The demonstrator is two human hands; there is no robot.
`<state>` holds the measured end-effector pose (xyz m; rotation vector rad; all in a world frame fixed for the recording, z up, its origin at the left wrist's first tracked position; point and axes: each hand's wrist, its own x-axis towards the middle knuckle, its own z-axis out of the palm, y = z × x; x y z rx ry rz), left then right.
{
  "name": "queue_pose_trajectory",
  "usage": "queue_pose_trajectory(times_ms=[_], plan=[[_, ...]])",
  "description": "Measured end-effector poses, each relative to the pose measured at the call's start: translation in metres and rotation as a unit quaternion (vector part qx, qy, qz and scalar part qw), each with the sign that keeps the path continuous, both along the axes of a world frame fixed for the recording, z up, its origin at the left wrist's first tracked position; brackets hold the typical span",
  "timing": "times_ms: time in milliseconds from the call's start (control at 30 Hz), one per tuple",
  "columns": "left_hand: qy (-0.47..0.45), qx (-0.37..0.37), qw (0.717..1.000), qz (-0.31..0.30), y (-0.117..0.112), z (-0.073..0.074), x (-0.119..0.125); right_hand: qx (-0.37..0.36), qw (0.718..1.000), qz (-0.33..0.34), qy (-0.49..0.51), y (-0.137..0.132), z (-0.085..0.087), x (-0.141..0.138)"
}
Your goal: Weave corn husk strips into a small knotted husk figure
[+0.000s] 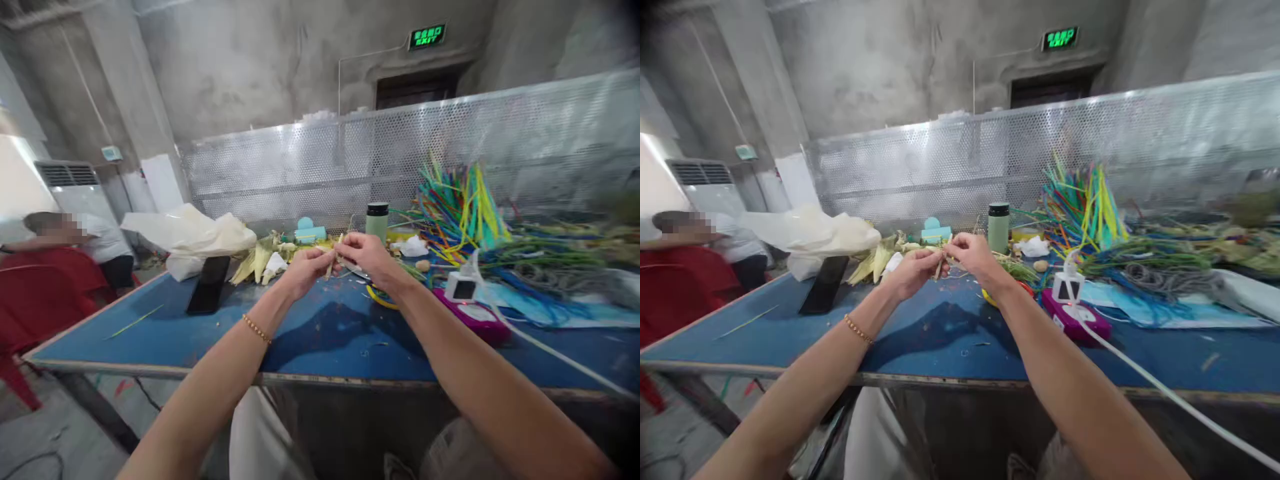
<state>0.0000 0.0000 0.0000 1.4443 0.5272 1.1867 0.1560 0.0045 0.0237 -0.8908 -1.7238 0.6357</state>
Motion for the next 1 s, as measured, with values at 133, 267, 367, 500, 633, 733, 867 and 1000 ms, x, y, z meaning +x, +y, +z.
queue_pose_trajectory(times_ms=[133,267,367,500,633,733,867,1000], plan=[[-0.012,0.007,0.999,0.039,0.008,-0.004,0.001,0.010,1.000,0.009,0.013,0.002,-0.002,-0.004],[-0.018,0.000,0.999,0.045,0.008,-0.005,0.002,0.028,0.999,-0.010,0.012,0.004,-0.005,-0.006],[-0.015,-0.013,0.999,0.042,0.006,-0.004,0.003,0.046,0.998,-0.031,-0.006,0.007,-0.007,-0.007],[-0.020,-0.034,0.998,0.041,0.007,-0.005,0.003,0.069,0.995,-0.072,-0.028,0.010,-0.010,-0.008],[-0.029,-0.042,0.998,0.032,0.007,-0.005,0.004,0.067,0.994,-0.077,-0.025,0.012,-0.012,-0.009],[-0.040,-0.045,0.998,0.030,0.005,-0.004,0.005,0.061,0.996,-0.067,-0.010,0.014,-0.013,-0.010],[-0.044,-0.036,0.998,0.030,0.004,-0.003,0.006,0.049,0.997,-0.054,0.016,0.017,-0.015,-0.010],[-0.038,-0.022,0.998,0.034,0.007,-0.005,0.005,0.024,0.997,-0.044,0.054,0.021,-0.017,-0.010]])
